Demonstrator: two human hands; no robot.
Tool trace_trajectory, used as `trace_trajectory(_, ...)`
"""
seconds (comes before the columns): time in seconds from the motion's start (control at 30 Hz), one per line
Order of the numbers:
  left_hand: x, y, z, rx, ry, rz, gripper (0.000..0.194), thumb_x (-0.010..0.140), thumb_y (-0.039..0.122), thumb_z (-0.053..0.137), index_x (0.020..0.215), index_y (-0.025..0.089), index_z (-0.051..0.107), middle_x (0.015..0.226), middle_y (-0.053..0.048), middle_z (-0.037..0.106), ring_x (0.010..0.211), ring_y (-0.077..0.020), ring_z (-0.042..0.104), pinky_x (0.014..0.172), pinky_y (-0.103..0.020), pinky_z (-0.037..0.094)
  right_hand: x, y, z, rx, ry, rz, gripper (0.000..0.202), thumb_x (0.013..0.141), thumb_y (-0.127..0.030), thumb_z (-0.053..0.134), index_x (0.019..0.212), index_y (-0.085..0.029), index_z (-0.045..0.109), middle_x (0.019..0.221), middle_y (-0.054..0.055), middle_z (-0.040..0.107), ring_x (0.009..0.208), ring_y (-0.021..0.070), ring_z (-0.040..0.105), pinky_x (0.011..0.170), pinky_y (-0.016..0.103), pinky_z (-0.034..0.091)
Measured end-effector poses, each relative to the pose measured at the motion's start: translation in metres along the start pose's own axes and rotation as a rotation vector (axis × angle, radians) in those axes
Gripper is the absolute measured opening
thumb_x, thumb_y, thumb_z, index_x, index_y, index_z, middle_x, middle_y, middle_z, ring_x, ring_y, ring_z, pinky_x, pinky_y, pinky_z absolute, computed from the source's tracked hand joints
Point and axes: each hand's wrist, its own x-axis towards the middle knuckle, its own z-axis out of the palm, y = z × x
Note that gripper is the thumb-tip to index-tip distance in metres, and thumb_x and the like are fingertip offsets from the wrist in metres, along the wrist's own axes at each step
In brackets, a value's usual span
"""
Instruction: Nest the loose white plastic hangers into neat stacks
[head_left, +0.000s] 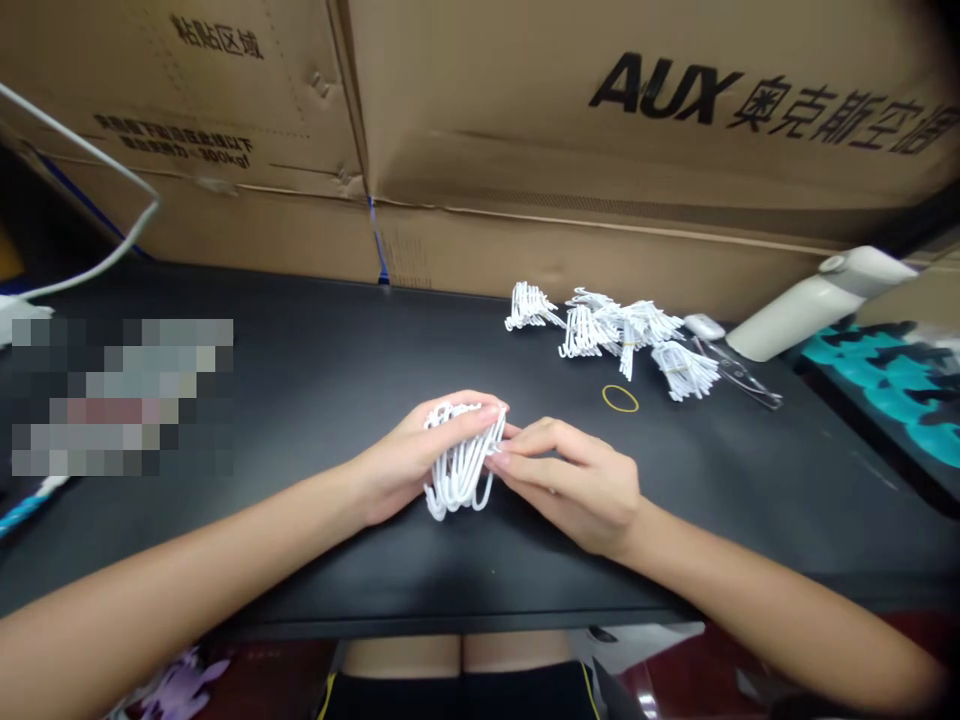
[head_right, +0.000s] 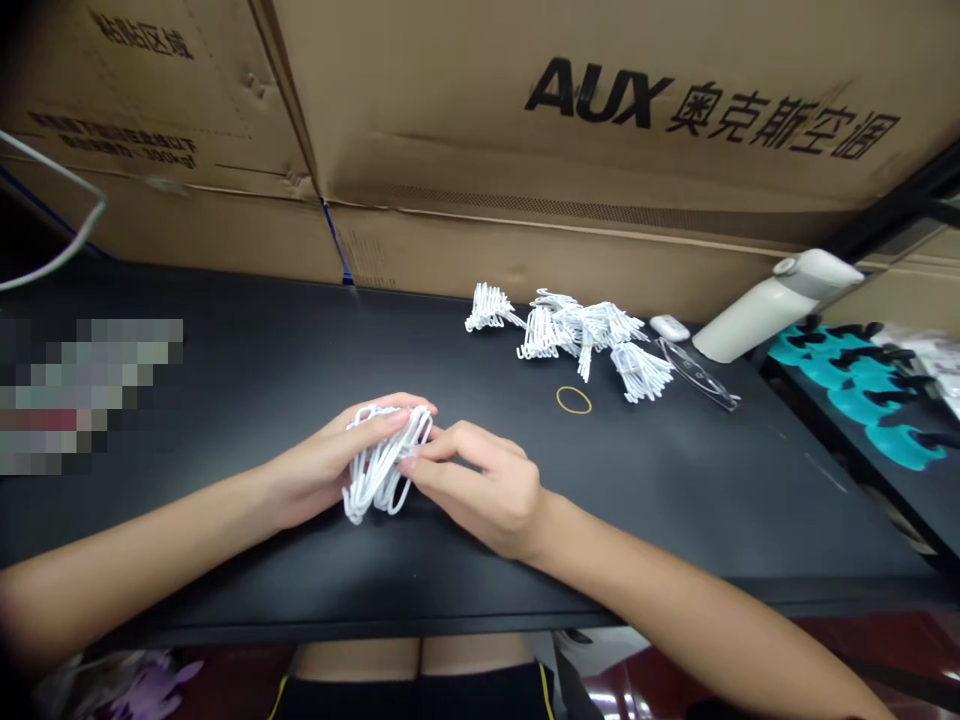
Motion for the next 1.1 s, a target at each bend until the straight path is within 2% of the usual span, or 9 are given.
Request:
trace_trajectory(0.1, -0.002, 0.002, -0.003, -0.056, -0.088, -0.021, 0.040, 0.071, 0.036, 0.076, 0.105, 0.019, 0.066, 0.090, -0.006, 0.072, 0.077, -0.0172, 0.067, 0.066, -0.024, 0.051, 0.001, -0.001, -0.002, 0.014, 0.099, 0.070, 0.026, 0.077, -0.004, 0.066, 0.095, -0.022, 0.071, 0.082, 0.005, 0.068, 0.072, 0.0152, 0.067, 0.065, 0.027, 0.060)
trace_trajectory(0.2, -0.003, 0.000, -0.003, -0.063, -0.191, 0.005, 0.039, 0.074, 0.037, 0.074, 0.105, 0.015, 0.067, 0.096, -0.009, 0.072, 0.087, -0.0212, 0.067, 0.077, -0.029, 0.051, 0.003, -0.001, -0.004, -0.004, 0.196, 0.112, 0.027, 0.075, -0.004, 0.068, 0.094, -0.023, 0.071, 0.080, 0.005, 0.069, 0.070, 0.0163, 0.067, 0.059, 0.028, 0.058)
trace_trajectory(0.3, -0.002, -0.004, -0.003, -0.060, -0.220, 0.008, 0.038, 0.079, 0.042, 0.067, 0.105, 0.013, 0.068, 0.096, -0.011, 0.072, 0.091, -0.0227, 0.067, 0.085, -0.033, 0.049, 0.006, 0.002, -0.006, -0.020, 0.217, 0.125, 0.026, 0.074, -0.004, 0.069, 0.091, -0.023, 0.072, 0.079, 0.005, 0.069, 0.068, 0.0164, 0.066, 0.056, 0.028, 0.057)
trace_trajectory(0.43, 0.001, -0.006, -0.004, 0.007, -0.152, 0.027, 0.039, 0.081, 0.046, 0.064, 0.098, 0.011, 0.071, 0.086, -0.011, 0.073, 0.078, -0.0192, 0.067, 0.077, -0.029, 0.051, 0.010, 0.004, -0.009, -0.022, 0.157, 0.105, 0.022, 0.073, -0.006, 0.070, 0.088, -0.022, 0.071, 0.077, 0.005, 0.069, 0.067, 0.0160, 0.065, 0.055, 0.028, 0.055)
trace_trajectory(0.63, 0.000, -0.003, -0.008, 0.012, -0.129, 0.050, 0.033, 0.072, 0.038, 0.075, 0.088, 0.010, 0.073, 0.073, -0.008, 0.071, 0.064, -0.0142, 0.064, 0.064, -0.023, 0.051, 0.012, 0.002, -0.010, -0.034, 0.110, 0.114, 0.018, 0.075, -0.009, 0.069, 0.088, -0.021, 0.071, 0.079, 0.006, 0.067, 0.068, 0.0156, 0.064, 0.056, 0.028, 0.054)
trace_trajectory(0.73, -0.001, -0.001, -0.006, -0.031, -0.116, 0.047, 0.040, 0.070, 0.035, 0.077, 0.104, 0.014, 0.069, 0.083, -0.008, 0.072, 0.069, -0.0146, 0.066, 0.066, -0.024, 0.053, 0.011, 0.002, -0.009, -0.023, 0.097, 0.108, 0.019, 0.076, -0.008, 0.068, 0.089, -0.021, 0.070, 0.080, 0.005, 0.067, 0.069, 0.0154, 0.064, 0.058, 0.028, 0.054)
trace_trajectory(0.87, -0.004, 0.001, 0.001, -0.026, -0.040, 0.091, 0.062, 0.078, 0.029, 0.071, 0.135, 0.031, 0.045, 0.099, -0.004, 0.070, 0.077, -0.0169, 0.068, 0.069, -0.031, 0.058, 0.008, 0.004, -0.008, 0.007, 0.086, 0.145, 0.022, 0.076, -0.007, 0.068, 0.093, -0.021, 0.070, 0.085, 0.006, 0.067, 0.075, 0.0164, 0.065, 0.063, 0.029, 0.056)
trace_trajectory(0.93, -0.005, 0.001, 0.005, 0.000, -0.005, 0.114, 0.058, 0.082, 0.032, 0.066, 0.136, 0.030, 0.043, 0.098, -0.005, 0.070, 0.075, -0.0175, 0.069, 0.067, -0.032, 0.059, 0.007, 0.005, -0.006, 0.022, 0.098, 0.183, 0.023, 0.075, -0.007, 0.068, 0.094, -0.021, 0.070, 0.087, 0.007, 0.067, 0.077, 0.0169, 0.065, 0.065, 0.030, 0.056)
trace_trajectory(1.1, -0.005, 0.003, 0.007, -0.044, 0.054, 0.094, 0.039, 0.088, 0.042, 0.054, 0.122, 0.022, 0.056, 0.100, -0.009, 0.070, 0.075, -0.0192, 0.069, 0.063, -0.032, 0.059, 0.002, 0.007, 0.000, 0.072, 0.138, 0.298, 0.019, 0.075, -0.011, 0.070, 0.092, -0.021, 0.069, 0.090, 0.007, 0.067, 0.081, 0.0180, 0.065, 0.069, 0.033, 0.057)
